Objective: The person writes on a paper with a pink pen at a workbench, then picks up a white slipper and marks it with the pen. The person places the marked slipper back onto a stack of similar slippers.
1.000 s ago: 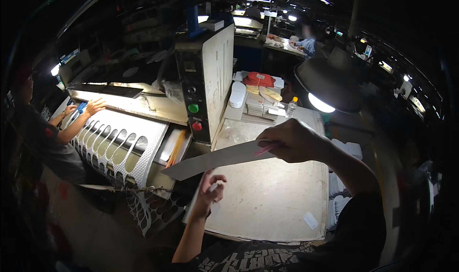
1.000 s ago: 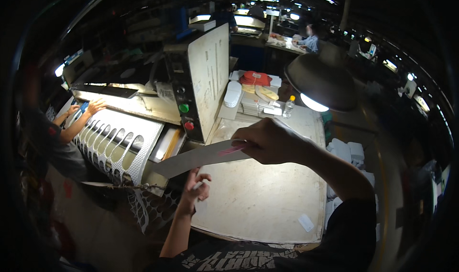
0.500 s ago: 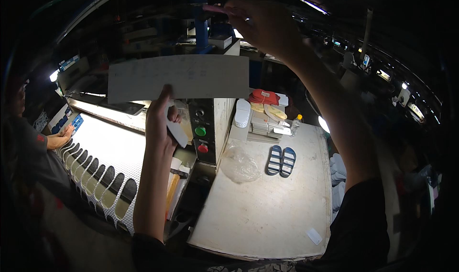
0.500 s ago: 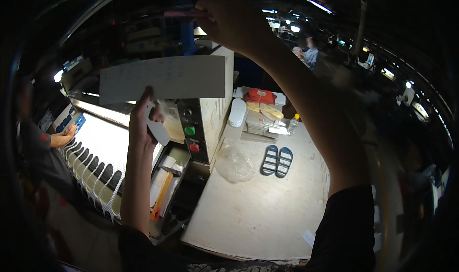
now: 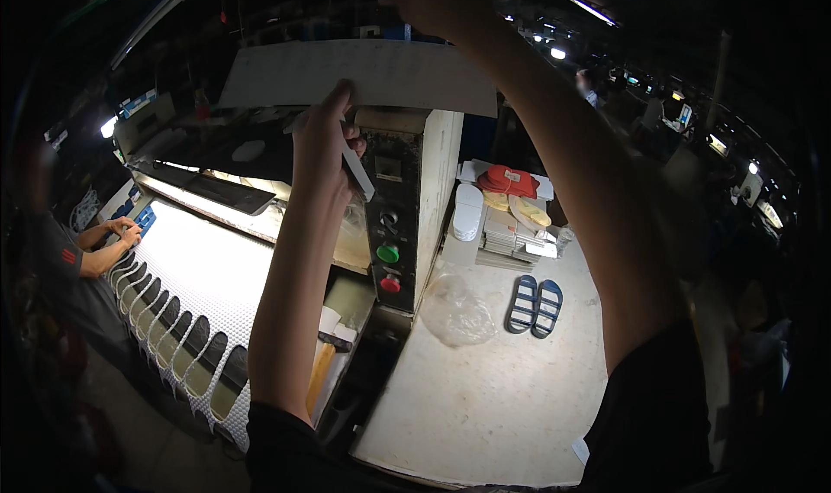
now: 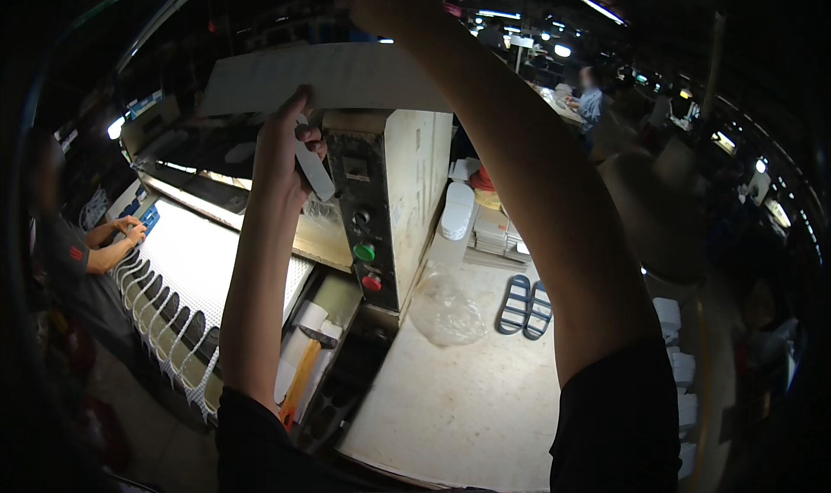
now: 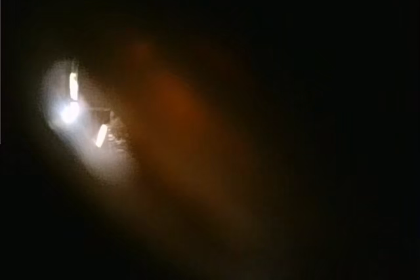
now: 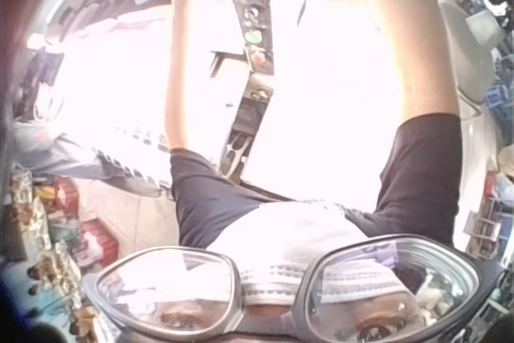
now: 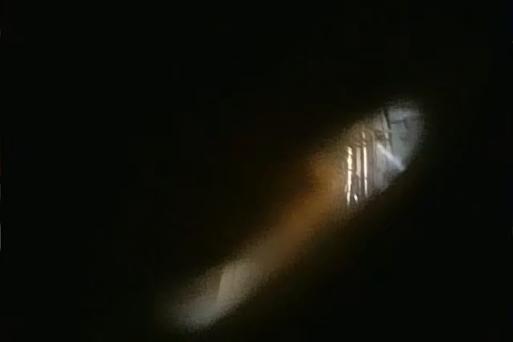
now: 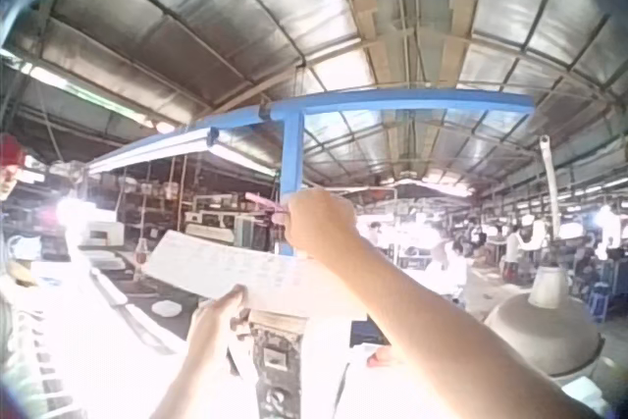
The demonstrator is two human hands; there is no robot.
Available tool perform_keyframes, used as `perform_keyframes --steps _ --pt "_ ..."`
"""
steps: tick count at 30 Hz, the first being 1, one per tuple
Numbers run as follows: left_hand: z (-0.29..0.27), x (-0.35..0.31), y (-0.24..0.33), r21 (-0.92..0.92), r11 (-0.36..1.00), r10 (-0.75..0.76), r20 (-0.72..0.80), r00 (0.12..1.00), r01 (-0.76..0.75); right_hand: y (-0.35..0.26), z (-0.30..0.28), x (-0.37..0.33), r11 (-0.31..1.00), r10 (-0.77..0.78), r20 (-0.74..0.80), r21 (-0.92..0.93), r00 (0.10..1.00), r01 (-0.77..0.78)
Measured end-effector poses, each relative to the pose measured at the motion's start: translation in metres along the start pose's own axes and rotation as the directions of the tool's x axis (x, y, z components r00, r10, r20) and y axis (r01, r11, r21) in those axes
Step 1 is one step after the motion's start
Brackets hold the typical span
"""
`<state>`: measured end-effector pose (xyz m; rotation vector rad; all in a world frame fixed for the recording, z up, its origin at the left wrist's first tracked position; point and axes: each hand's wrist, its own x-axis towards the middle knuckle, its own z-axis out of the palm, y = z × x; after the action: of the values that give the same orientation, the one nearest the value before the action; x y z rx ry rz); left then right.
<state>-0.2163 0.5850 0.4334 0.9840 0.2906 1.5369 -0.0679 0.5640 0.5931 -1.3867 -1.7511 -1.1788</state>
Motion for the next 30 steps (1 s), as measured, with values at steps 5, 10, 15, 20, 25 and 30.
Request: perform_keyframes --steps 5,10,15,20,25,30 --pt "0.002 0.032 -0.004 0.085 0.995 0.057 -0.047 0.997 -0.053 -0.001 0.008 0.008 0.970 0.122 0.008 0.211 0.993 -0.121" --pt "-0.004 0.051 -0.003 0.104 0.992 0.067 0.002 0.998 -0.067 0.006 0.020 0.018 0.964 0.102 -0.058 0.254 0.993 -0.084" --pt "-0.002 0.065 0.005 0.069 0.994 0.076 0.055 0.996 -0.080 0.010 0.025 0.019 0.962 0.140 -0.108 0.250 0.984 -0.109" --pt "0.002 0.071 0.004 0.112 0.990 0.079 0.065 0.995 -0.086 0.005 0.021 0.015 0.946 0.196 -0.090 0.279 0.976 -0.164" --pt "0.010 0.069 0.006 0.345 0.930 0.125 0.014 0.992 -0.122 -0.003 0.014 0.001 0.949 0.115 0.000 0.297 0.993 -0.110" --pt "-0.009 0.045 0.013 0.640 0.760 0.155 -0.005 0.988 -0.116 0.018 -0.011 -0.078 0.948 -0.132 -0.187 0.263 0.973 0.179"
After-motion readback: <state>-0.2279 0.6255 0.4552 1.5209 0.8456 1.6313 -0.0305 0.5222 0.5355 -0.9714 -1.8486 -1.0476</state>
